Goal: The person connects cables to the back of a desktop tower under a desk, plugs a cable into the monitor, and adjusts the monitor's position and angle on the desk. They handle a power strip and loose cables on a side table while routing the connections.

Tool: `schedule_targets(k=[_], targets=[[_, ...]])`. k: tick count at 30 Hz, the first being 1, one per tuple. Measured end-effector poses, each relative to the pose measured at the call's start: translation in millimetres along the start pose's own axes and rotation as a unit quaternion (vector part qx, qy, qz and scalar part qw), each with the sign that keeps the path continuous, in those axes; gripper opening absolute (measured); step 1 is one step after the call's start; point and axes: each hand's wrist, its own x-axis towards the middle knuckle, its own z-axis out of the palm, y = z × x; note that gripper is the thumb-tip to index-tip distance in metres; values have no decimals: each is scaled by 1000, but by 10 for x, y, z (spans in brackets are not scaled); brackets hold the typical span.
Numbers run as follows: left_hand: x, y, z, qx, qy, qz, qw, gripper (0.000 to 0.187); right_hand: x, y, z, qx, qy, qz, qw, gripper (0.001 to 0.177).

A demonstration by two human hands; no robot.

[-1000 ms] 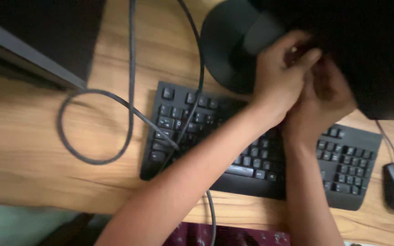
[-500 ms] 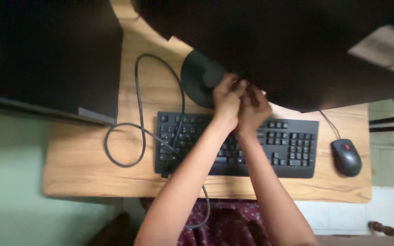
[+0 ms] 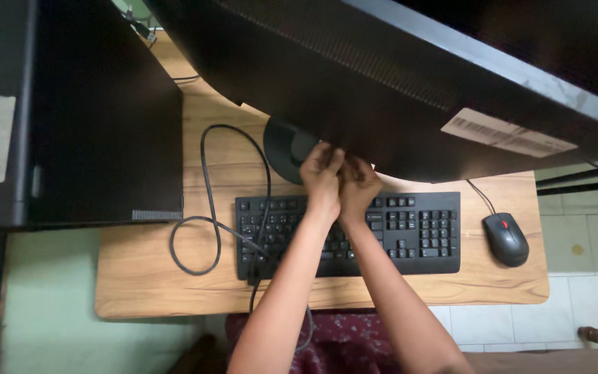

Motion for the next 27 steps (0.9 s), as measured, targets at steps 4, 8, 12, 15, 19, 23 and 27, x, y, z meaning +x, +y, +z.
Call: schedule_targets(k=[4,8,12,15,19,23,27], targets=[[6,25,-9,15,30,1,999,10,19,-40,43,-31,-7,21,999,9],[15,70,25,44,40,5,998,11,46,-26,63,6,-5,24,1000,8],[-29,74,37,54,20,12,998,9,56,61,31,7,-8,3,1000,9],[-30,86,58,45,13,2,999,8,72,88,10,-28,-7,-3,1000,14],[-54,99,59,52,15,-6,999,8,65,50,-51,-76,-31,12,997,19],[-33,86,61,62,7,12,998,10,66,18,-63,-11,-74,25,997,13],[-29,13,19,95,-1,37,995,10,64,92,-86,22,-72,29,997,10]])
